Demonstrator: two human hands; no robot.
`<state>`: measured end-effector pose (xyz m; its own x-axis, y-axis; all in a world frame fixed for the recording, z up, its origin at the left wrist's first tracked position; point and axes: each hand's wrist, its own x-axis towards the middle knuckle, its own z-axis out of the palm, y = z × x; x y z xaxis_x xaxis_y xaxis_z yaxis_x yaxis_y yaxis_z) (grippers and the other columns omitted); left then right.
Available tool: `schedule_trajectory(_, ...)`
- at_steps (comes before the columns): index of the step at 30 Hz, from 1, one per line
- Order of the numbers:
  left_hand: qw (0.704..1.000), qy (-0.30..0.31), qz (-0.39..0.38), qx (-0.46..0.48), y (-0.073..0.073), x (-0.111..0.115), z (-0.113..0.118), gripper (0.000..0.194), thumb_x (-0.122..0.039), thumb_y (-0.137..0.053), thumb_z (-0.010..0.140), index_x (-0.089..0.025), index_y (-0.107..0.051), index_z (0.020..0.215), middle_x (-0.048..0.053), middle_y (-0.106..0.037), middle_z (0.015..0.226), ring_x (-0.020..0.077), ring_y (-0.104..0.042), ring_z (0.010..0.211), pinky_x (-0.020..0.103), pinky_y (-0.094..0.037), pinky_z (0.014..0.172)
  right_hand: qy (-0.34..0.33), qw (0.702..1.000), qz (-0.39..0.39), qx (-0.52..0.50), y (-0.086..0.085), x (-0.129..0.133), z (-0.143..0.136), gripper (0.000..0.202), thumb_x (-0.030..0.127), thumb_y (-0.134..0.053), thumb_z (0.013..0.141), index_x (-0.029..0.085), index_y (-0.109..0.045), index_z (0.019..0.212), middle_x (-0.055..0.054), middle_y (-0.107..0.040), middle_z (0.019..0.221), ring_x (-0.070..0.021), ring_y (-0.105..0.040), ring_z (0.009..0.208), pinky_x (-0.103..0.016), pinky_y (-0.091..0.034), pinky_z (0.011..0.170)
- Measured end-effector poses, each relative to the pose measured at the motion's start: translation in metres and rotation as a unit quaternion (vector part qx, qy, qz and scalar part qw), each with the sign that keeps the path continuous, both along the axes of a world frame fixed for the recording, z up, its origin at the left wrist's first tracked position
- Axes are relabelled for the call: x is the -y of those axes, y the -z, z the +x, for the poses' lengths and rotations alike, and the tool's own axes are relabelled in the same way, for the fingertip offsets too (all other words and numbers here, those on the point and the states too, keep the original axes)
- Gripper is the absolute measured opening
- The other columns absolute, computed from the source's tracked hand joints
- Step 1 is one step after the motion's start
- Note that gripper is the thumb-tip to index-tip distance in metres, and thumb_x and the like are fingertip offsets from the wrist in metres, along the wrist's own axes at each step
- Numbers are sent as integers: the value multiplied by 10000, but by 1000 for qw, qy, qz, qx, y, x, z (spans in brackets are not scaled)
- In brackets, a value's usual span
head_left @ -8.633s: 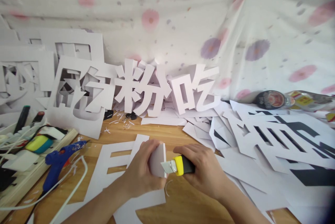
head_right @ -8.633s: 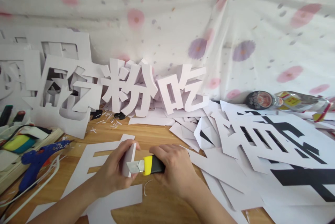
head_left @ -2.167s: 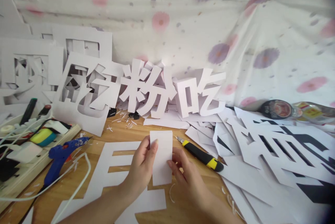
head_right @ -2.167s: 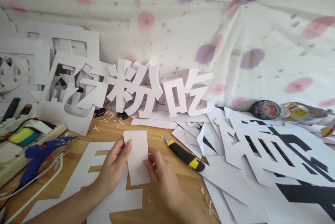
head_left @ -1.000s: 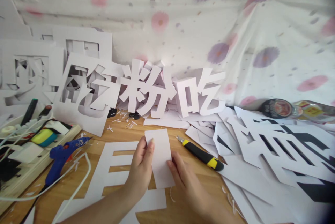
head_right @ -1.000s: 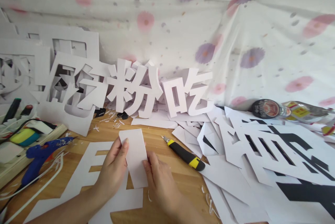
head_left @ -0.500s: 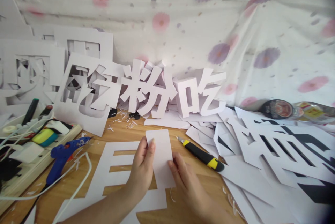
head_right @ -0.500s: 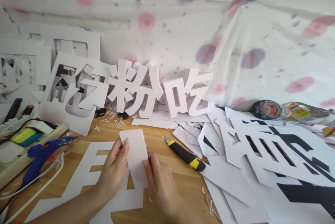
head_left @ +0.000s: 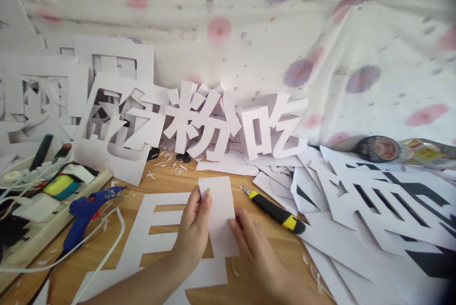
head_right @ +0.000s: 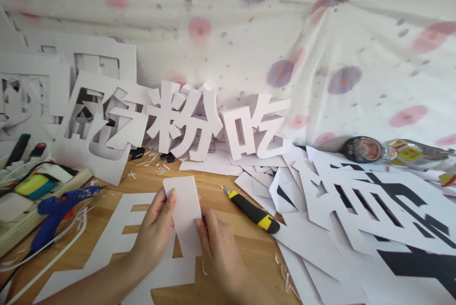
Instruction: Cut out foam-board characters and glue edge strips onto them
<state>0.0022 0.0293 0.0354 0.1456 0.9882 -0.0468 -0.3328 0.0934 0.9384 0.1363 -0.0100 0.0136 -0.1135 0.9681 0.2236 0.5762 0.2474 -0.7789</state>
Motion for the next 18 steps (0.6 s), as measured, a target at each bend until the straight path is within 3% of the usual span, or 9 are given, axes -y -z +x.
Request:
schedule_trajectory(11, 999, 6, 3, 44, 7, -3, 0, 405, -455, -517, 823, -232, -481, 1159, 65, -623, 1083, 189, -589, 966, 295, -430, 822, 1, 1000, 27, 9, -1, -3, 2, 218, 322, -318, 934, 207, -502, 944, -35, -606, 797, -156, -576, 705, -275, -445, 630)
schedule_trajectory(18, 997, 11, -13, 81, 6, -3, 0, 413, -459, -521, 822, -225, -449, 1154, 69, -621, 1077, 199, -581, 983, 319, -423, 833, -19, 996, 27, -80, -3, -3, 3, 145, 291, -418, 899, 202, -509, 968, -43, -636, 900, -147, -602, 838, -243, -478, 716)
